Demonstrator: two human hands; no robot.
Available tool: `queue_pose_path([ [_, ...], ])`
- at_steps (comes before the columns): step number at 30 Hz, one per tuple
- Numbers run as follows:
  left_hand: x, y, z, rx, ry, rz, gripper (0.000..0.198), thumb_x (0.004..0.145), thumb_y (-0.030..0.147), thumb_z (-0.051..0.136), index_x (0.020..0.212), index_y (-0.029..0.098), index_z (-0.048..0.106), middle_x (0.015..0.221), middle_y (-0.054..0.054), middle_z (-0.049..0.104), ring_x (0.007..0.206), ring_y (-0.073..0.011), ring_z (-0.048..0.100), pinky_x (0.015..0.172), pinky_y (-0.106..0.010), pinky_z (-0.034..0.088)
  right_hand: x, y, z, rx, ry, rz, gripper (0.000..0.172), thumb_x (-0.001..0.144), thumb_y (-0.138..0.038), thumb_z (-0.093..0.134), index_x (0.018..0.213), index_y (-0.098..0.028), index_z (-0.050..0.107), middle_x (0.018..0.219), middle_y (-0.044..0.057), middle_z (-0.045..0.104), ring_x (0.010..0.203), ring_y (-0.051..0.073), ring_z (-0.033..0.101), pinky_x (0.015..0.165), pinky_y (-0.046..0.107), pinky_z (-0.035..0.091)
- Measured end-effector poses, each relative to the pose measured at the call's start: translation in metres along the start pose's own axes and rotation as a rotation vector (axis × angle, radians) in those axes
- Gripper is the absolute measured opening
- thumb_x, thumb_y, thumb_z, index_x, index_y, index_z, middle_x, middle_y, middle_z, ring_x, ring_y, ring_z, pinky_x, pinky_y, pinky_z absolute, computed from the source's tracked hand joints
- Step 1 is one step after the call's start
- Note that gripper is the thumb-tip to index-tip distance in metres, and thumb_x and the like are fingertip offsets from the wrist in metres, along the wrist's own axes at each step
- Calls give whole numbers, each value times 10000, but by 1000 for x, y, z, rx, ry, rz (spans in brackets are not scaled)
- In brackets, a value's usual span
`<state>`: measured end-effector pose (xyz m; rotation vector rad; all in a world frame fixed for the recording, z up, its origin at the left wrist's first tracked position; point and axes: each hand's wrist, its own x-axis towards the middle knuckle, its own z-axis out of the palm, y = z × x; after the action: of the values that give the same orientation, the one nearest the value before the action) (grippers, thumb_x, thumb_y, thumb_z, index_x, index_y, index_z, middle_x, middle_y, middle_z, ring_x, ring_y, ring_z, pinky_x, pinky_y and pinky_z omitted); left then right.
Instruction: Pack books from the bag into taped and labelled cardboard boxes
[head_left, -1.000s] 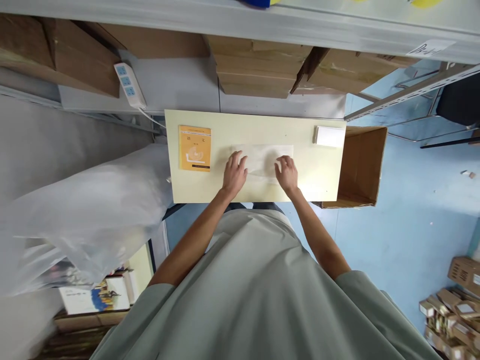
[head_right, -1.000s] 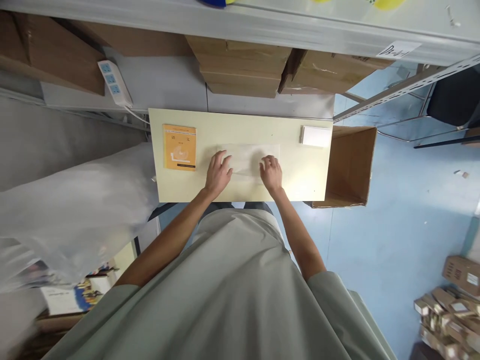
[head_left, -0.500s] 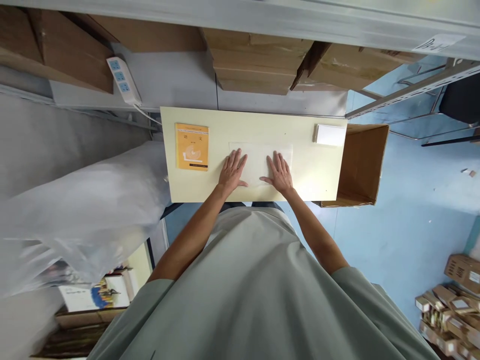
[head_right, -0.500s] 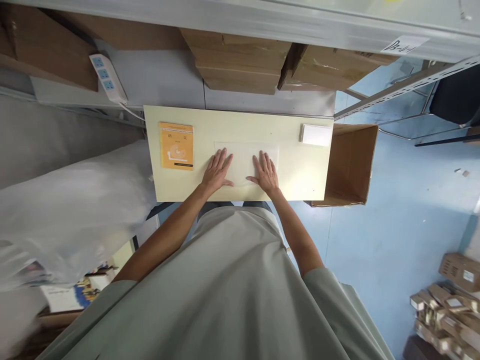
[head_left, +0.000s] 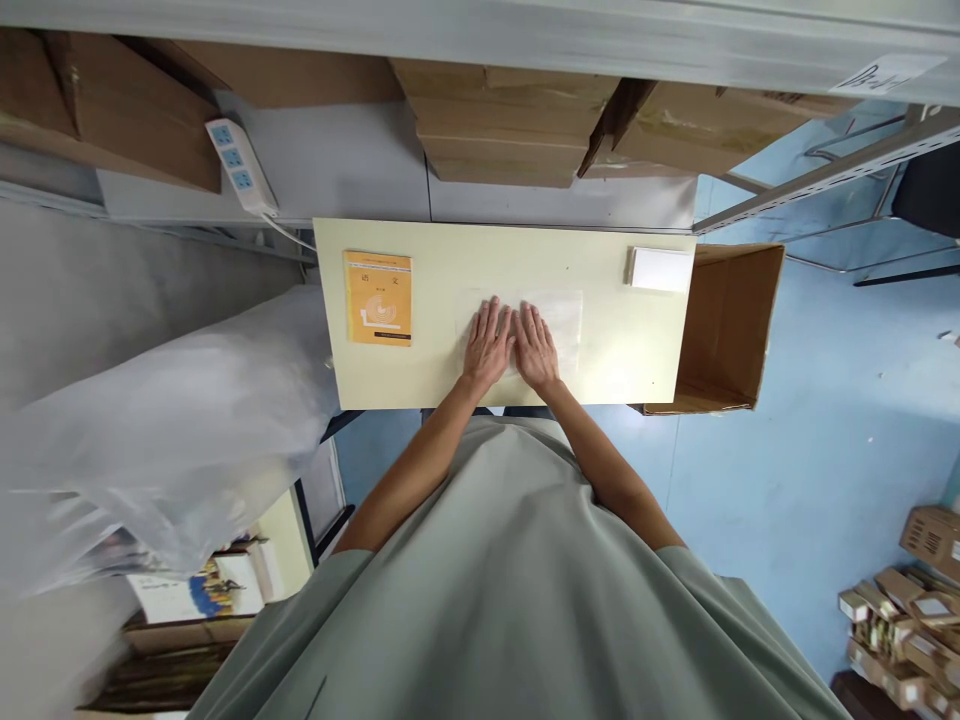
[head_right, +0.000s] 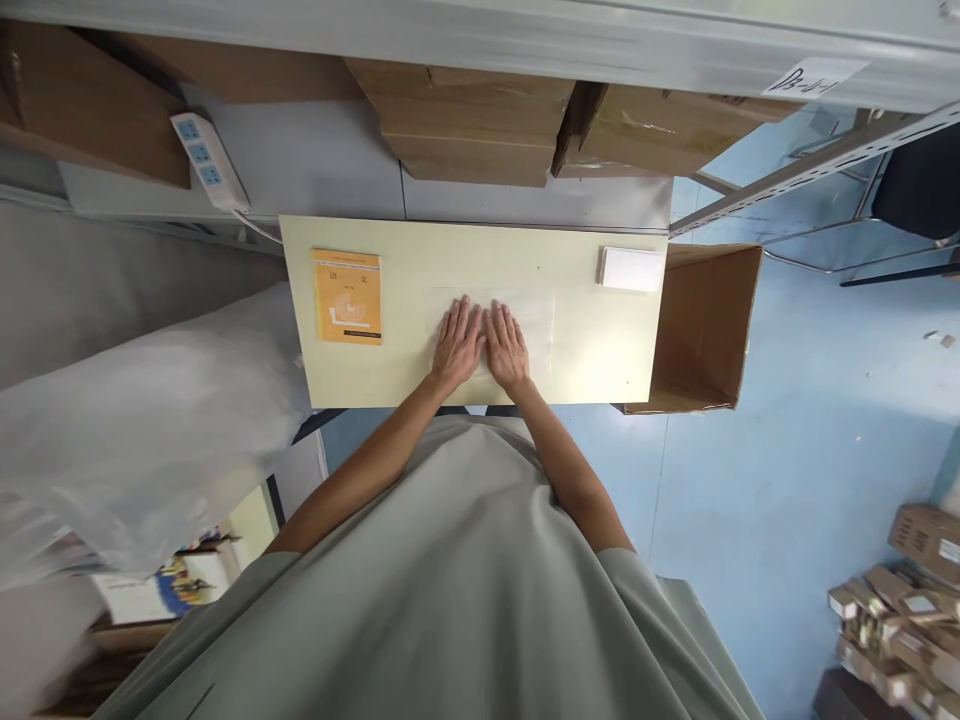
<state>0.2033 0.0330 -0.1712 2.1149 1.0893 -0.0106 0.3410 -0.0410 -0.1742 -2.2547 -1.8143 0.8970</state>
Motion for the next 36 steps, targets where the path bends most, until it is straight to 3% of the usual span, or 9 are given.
queue_pose_path([
  [3,-4,-11,1,11,-5,-11,750,1159,476,359,1828,142,294,1926,-143,102,1803,-310,-13,1469,-598,37,-4,6,7,5,30,12,676,1213,-416,277,1832,-144,297,1928,131,173,1810,286,100,1467,567,139],
  [8,-11,-35,-9,27,-26,21,891,1131,654,407,1827,114,272,1920,-184,84,1801,-328,-40,1461,-614,47,-37,46,3,29,109,50,815,1182,-635,374,1825,-139,311,1915,185,192,1805,338,124,1446,637,152],
  [13,-11,-37,-12,47,-34,30,985,1106,699,448,1830,70,219,1914,-219,47,1795,-358,-77,1456,-640,34,-62,72,-6,-4,105,74,888,1155,-709,386,1807,-107,345,1896,229,238,1793,373,175,1435,654,178],
  [18,-20,-12,8,-1,15,-11,835,1154,493,354,1842,68,148,1919,-196,66,1794,-344,-60,1464,-649,17,-47,48,-5,9,160,71,854,1181,-634,333,1831,-84,265,1899,227,229,1801,368,131,1442,648,167],
  [21,-29,5,27,-9,47,-74,807,1163,459,347,1836,52,163,1915,-208,75,1794,-341,-45,1466,-636,39,-23,19,4,20,140,49,759,1208,-523,244,1842,-106,233,1916,187,200,1809,321,100,1455,616,136],
  [24,-35,8,37,2,40,-106,851,1148,485,425,1830,39,180,1908,-227,50,1793,-362,-44,1464,-639,42,-2,4,11,30,114,23,718,1213,-501,230,1844,-160,252,1926,136,200,1811,284,88,1460,598,123],
  [29,-35,-22,21,48,-4,-53,1107,1044,702,638,1835,70,190,1904,-249,26,1785,-406,-82,1443,-684,31,-4,36,1,24,128,37,774,1186,-616,358,1831,-190,315,1932,142,160,1810,339,74,1443,657,129],
  [33,-32,-40,3,75,-38,-15,1228,969,702,773,1827,38,197,1901,-287,31,1789,-428,-71,1440,-667,1,-20,77,-14,-15,214,107,836,1162,-673,409,1818,-161,341,1923,188,166,1803,387,94,1417,716,139],
  [36,-36,-44,-7,60,-2,-34,1233,968,710,767,1823,29,197,1901,-299,47,1793,-436,-47,1436,-665,-11,-27,87,-20,-60,229,136,855,1162,-682,387,1819,-139,326,1922,209,147,1799,411,93,1401,745,153],
])
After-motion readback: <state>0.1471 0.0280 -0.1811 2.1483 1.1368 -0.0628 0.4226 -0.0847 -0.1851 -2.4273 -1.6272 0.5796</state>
